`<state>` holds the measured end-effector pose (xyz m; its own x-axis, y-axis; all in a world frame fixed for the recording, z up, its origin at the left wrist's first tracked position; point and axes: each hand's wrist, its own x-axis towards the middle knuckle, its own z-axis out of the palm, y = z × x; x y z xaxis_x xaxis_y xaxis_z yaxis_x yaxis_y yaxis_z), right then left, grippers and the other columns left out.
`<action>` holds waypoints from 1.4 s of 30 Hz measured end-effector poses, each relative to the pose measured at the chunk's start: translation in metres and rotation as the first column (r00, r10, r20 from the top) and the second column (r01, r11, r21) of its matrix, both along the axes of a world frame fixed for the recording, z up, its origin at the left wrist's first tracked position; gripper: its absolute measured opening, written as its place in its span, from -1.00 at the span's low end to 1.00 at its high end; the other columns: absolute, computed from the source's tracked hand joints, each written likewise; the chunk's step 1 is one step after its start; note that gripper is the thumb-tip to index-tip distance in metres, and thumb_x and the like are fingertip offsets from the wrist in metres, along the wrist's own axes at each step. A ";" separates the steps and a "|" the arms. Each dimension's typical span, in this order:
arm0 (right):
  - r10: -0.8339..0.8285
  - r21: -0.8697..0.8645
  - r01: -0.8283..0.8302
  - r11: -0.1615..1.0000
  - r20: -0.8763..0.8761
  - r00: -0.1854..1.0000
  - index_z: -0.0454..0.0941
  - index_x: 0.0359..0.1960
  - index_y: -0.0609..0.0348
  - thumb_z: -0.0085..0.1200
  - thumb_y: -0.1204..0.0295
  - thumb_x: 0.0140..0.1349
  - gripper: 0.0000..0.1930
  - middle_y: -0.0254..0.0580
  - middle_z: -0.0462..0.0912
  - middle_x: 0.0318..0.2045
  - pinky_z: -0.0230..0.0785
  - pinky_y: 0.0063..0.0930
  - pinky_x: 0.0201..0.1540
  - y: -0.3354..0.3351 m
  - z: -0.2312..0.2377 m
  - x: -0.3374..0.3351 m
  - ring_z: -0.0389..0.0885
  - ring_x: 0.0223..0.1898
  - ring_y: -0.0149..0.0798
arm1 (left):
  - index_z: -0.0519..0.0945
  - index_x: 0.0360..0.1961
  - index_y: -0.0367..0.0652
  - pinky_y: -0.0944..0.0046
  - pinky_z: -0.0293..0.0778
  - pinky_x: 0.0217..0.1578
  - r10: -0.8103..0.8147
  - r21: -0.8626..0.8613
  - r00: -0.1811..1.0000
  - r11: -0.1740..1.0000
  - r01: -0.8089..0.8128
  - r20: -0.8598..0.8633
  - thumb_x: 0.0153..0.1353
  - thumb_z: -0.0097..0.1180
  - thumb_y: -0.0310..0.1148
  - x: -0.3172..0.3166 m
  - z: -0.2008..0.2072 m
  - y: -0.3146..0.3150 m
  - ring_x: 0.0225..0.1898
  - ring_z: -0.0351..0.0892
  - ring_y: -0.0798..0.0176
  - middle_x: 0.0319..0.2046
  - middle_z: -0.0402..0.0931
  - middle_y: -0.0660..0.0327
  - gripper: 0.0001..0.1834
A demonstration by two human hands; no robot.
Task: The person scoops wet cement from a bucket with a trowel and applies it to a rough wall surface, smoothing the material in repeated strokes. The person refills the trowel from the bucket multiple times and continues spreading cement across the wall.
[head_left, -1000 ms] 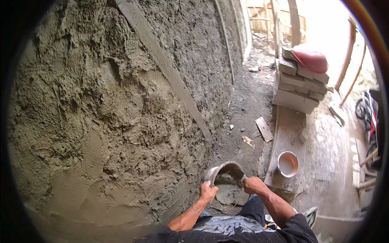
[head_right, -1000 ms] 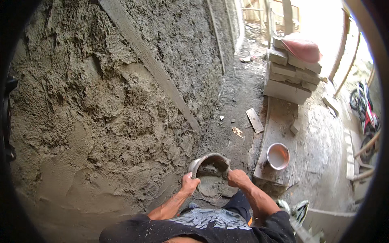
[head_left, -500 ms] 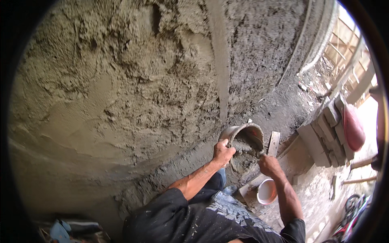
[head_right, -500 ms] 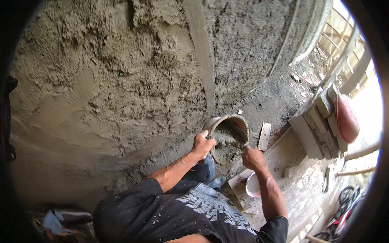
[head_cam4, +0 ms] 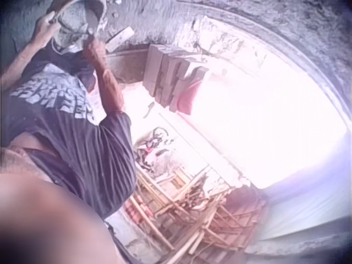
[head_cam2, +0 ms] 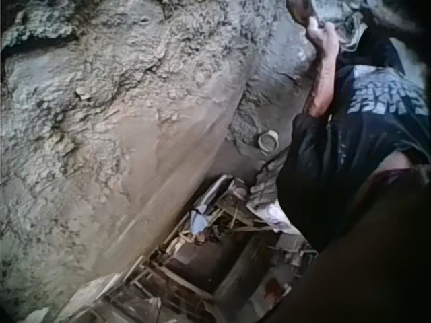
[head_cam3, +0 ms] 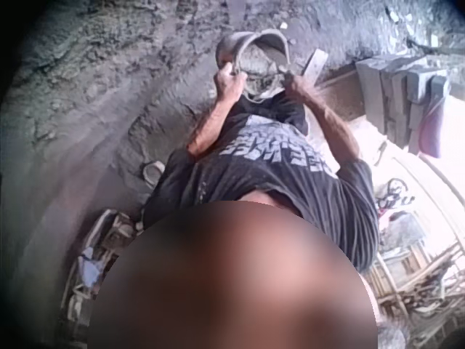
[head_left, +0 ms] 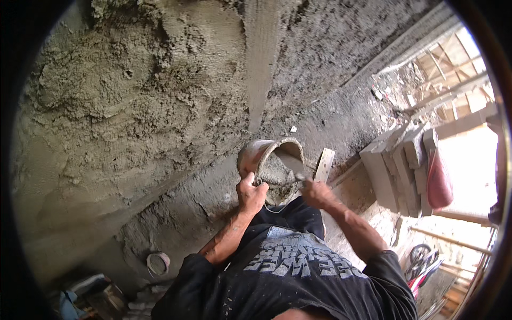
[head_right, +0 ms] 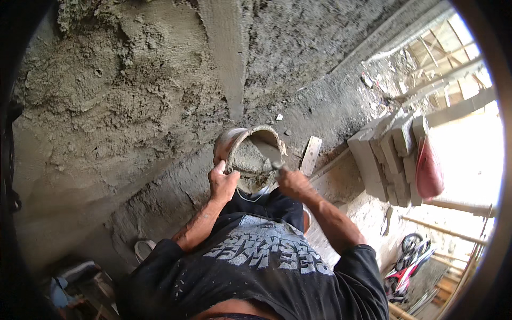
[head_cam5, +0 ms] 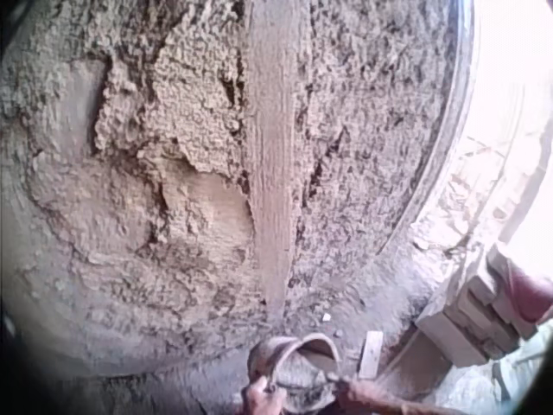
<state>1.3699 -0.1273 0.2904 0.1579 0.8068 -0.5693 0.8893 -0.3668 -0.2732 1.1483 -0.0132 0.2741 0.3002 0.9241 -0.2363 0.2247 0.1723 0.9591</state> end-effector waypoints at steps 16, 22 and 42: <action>0.773 0.145 -0.767 0.625 -0.251 0.583 0.55 0.03 0.12 0.07 0.31 0.29 -0.69 -0.01 0.61 -0.51 0.58 -0.02 -0.27 0.140 -0.060 0.133 0.70 -0.38 0.12 | 0.61 -0.25 -0.18 0.27 0.42 -0.34 0.875 -0.401 0.391 0.480 -0.781 0.285 0.00 0.21 -0.65 0.115 -0.061 -0.071 -0.38 0.47 0.40 -0.40 0.47 0.42 -0.75; 0.927 0.260 -0.910 -0.322 0.281 -0.247 0.63 -0.54 0.06 0.18 0.31 0.16 -0.83 -0.32 0.65 -0.49 0.61 -0.28 -0.30 0.188 -0.075 0.153 0.65 -0.25 -0.19 | 0.66 -0.19 -0.21 0.29 0.40 -0.45 0.981 -0.536 -0.036 0.074 -0.841 0.192 0.00 0.22 -0.63 0.161 -0.096 -0.109 -0.45 0.47 0.38 -0.43 0.51 0.35 -0.71; 0.987 0.301 -0.944 0.135 -0.123 0.102 0.57 -0.09 0.26 0.11 0.52 0.37 -0.86 0.00 0.65 -0.24 0.57 -0.36 -0.50 0.361 -0.108 0.095 0.62 -0.46 -0.21 | 0.60 -0.35 -0.23 0.33 0.37 -0.33 0.855 -0.179 -0.492 -0.516 -0.838 -0.162 -0.02 0.23 -0.55 0.162 -0.204 -0.331 -0.39 0.39 0.43 -0.42 0.51 0.38 -0.84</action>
